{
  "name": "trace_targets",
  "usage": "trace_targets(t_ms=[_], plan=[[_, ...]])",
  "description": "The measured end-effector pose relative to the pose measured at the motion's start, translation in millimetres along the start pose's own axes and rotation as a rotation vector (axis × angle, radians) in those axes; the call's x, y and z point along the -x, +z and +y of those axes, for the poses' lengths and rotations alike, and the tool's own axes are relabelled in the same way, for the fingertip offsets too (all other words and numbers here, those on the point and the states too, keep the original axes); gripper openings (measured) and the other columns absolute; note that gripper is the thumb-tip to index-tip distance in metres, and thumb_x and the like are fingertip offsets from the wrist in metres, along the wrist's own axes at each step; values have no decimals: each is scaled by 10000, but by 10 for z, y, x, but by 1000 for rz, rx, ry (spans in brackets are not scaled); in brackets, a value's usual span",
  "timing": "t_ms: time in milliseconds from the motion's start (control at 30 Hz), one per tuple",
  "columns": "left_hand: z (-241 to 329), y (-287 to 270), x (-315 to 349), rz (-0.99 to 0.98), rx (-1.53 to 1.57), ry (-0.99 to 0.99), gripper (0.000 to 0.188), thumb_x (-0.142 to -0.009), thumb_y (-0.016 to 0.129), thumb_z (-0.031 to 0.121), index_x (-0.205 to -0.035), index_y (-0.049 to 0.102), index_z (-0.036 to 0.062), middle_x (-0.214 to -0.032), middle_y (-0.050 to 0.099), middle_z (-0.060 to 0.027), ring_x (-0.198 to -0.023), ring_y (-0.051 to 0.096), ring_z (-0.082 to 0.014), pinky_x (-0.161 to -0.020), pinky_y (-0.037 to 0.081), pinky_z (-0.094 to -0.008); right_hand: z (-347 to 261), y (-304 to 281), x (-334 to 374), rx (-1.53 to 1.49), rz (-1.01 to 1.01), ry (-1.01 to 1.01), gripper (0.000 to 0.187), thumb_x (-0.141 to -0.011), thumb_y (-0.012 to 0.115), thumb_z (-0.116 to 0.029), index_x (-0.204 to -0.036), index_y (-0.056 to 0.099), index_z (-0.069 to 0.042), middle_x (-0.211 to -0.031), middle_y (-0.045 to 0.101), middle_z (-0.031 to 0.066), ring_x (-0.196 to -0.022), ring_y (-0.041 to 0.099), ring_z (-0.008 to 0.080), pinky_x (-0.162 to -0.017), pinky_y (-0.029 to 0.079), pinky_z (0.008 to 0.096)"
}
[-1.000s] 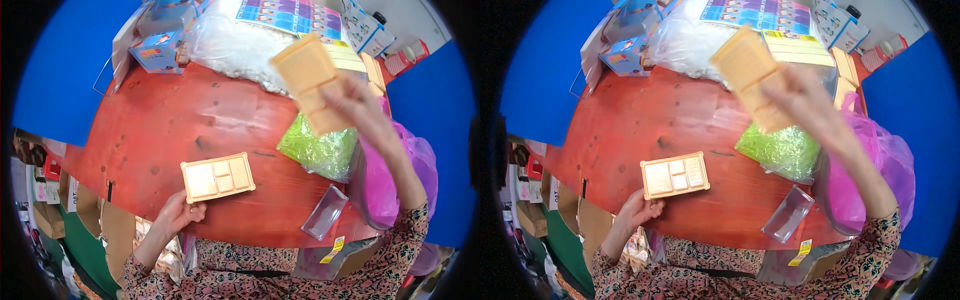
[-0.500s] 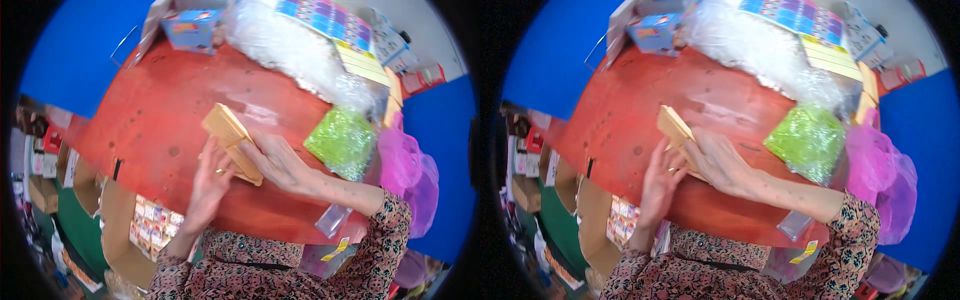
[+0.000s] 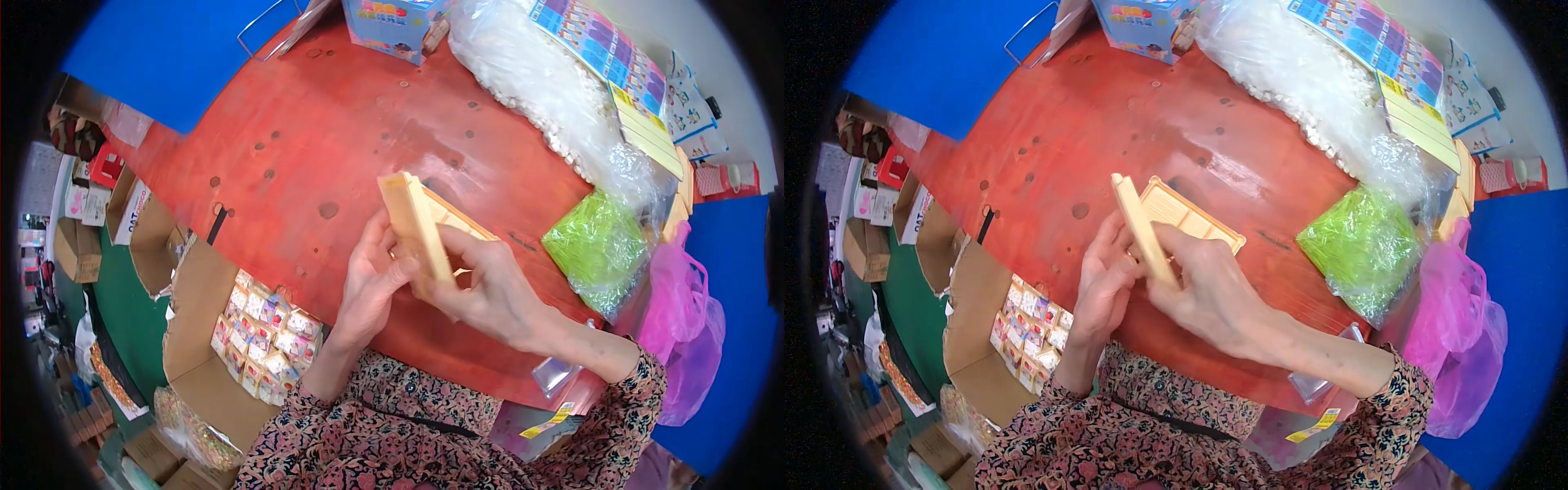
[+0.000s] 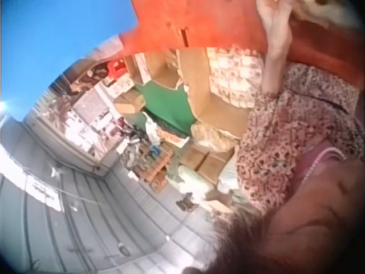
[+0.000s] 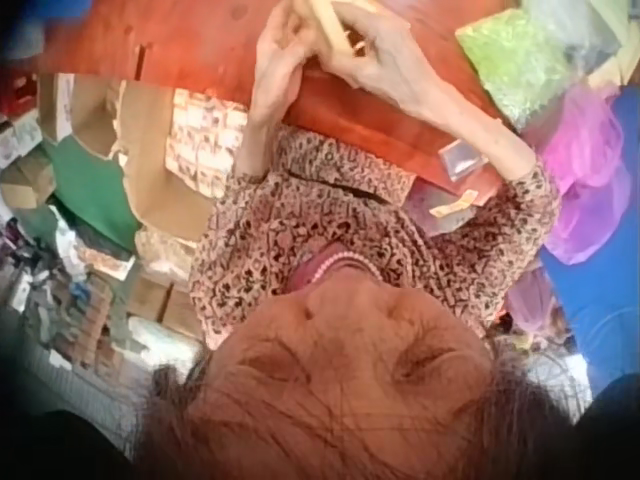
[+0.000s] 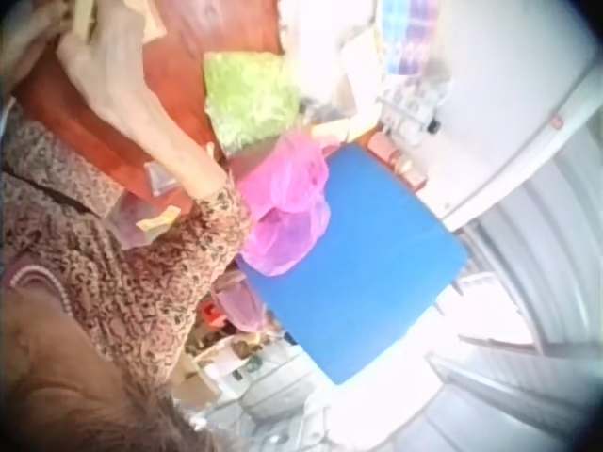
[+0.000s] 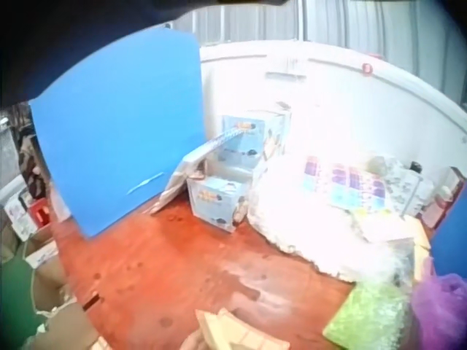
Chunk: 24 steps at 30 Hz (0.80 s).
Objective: The person is assembling plastic trays and filling them with small white components from a large plastic bag at a workbench.
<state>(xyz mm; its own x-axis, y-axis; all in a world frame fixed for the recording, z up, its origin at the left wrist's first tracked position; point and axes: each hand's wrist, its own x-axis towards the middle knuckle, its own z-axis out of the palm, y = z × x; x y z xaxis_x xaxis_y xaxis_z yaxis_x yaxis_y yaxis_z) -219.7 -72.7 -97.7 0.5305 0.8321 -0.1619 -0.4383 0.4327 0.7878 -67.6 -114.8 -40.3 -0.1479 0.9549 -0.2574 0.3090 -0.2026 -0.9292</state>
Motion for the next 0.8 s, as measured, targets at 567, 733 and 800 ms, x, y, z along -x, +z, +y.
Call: trace_targets(t_ms=[567, 733, 800], plan=[[-120, -79, 21, -53, 753, -71, 726, -878, 264, 650, -1291, 387, 66, -1149, 539, -94, -1040, 556, -212, -866, 480, -361, -49, 312, -212, 856, 456, -485, 218, -769, 674, -56, -960, 588, 8, -734, 575, 80, -623, 566, 167, -565, 454, 262], [-73, -88, 62, 30, 501, -97, 771, -897, 156, 639, -1357, 317, 41, -1265, 483, -125, -1141, 497, -245, -959, 414, -390, -124, 502, -158, 496, 101, -293, 104, -768, 674, -40, -819, 603, 16, -689, 596, 75, -570, 586, 153, -499, 454, 252], [-105, -125, 68, 46, 444, -46, 815, -879, 130, 667, -1330, 346, 24, -1227, 506, -125, -1115, 507, -243, -951, 418, -388, -130, 509, -213, 433, 128, -241, 82, -776, 665, -40, -797, 612, 18, -668, 606, 75, -568, 595, 139, -496, 457, 244]])
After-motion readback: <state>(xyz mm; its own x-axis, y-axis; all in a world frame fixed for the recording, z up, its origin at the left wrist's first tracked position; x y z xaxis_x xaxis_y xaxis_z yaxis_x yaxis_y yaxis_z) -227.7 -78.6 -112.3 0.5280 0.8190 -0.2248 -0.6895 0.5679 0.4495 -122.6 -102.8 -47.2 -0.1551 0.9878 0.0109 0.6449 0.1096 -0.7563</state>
